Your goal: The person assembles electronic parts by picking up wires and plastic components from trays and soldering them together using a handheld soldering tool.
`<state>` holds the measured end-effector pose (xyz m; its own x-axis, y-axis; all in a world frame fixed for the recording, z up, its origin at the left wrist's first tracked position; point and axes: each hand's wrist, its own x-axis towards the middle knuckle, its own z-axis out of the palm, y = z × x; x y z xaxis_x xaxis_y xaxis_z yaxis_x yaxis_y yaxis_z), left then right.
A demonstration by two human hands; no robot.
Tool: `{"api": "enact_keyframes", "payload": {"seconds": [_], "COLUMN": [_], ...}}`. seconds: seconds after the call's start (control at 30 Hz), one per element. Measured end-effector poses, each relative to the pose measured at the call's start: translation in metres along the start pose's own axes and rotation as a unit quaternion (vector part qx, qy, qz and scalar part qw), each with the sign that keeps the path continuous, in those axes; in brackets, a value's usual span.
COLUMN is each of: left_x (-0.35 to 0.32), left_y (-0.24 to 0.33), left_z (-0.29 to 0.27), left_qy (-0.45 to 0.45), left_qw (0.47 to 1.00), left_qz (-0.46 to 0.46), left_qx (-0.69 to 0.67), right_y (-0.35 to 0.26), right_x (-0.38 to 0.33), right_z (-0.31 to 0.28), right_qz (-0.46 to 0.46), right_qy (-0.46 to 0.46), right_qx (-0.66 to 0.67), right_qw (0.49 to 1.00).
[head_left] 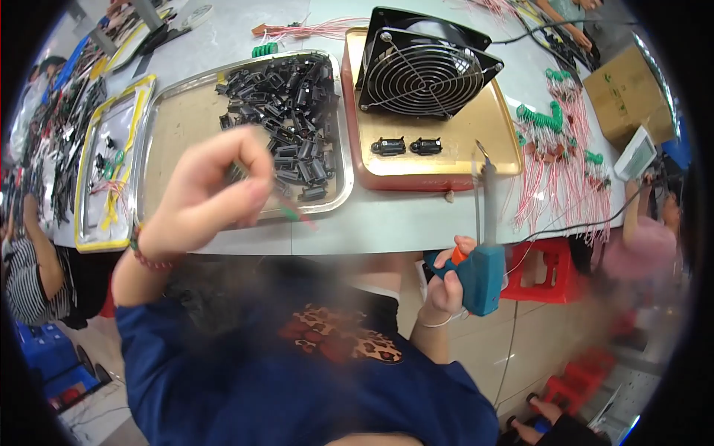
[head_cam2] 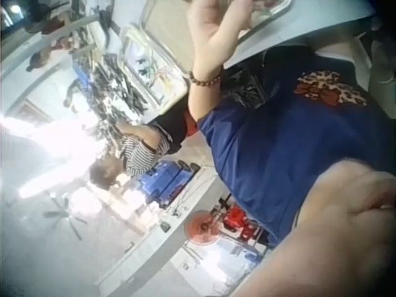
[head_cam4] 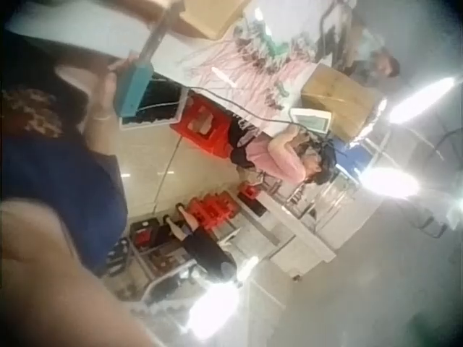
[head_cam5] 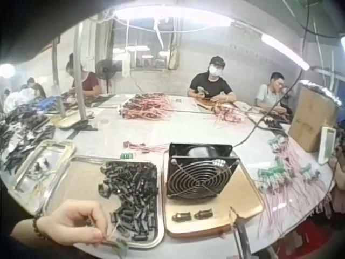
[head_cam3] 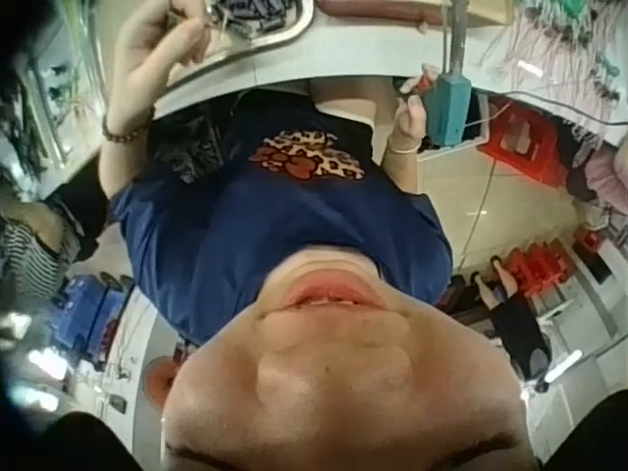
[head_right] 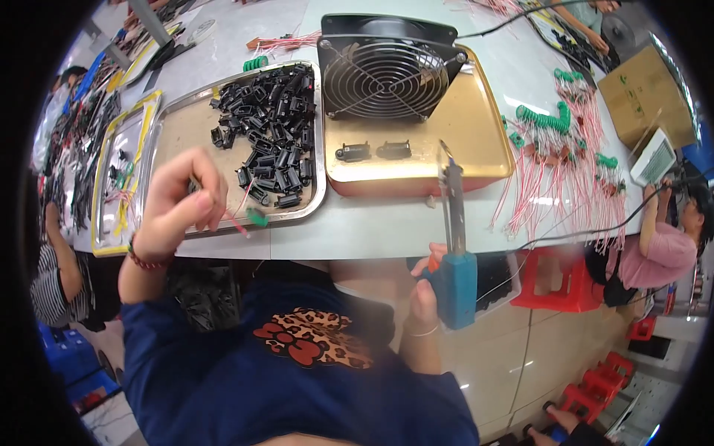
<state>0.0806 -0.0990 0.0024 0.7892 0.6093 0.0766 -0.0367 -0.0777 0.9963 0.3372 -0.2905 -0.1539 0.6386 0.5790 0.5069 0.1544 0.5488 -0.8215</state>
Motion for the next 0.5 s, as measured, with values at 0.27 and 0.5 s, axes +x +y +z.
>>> {"api": "enact_keyframes", "payload": {"seconds": [0.27,0.5], "left_x": [-0.026,-0.01], "left_y": [-0.048,-0.047], "left_z": [0.005,0.0], "left_qy": [0.097,0.087], "left_qw": [0.987,0.991], "left_qz": [-0.007,-0.01], "left_qx": [-0.129,-0.096], "right_y": [-0.002,-0.005], "right_x": [-0.002,0.0], "right_z": [-0.001,0.023], "right_qz": [0.037,0.06], "right_qy": [-0.049,0.012], "right_qx": [-0.079,-0.04], "right_qw": [0.995,0.997]}}
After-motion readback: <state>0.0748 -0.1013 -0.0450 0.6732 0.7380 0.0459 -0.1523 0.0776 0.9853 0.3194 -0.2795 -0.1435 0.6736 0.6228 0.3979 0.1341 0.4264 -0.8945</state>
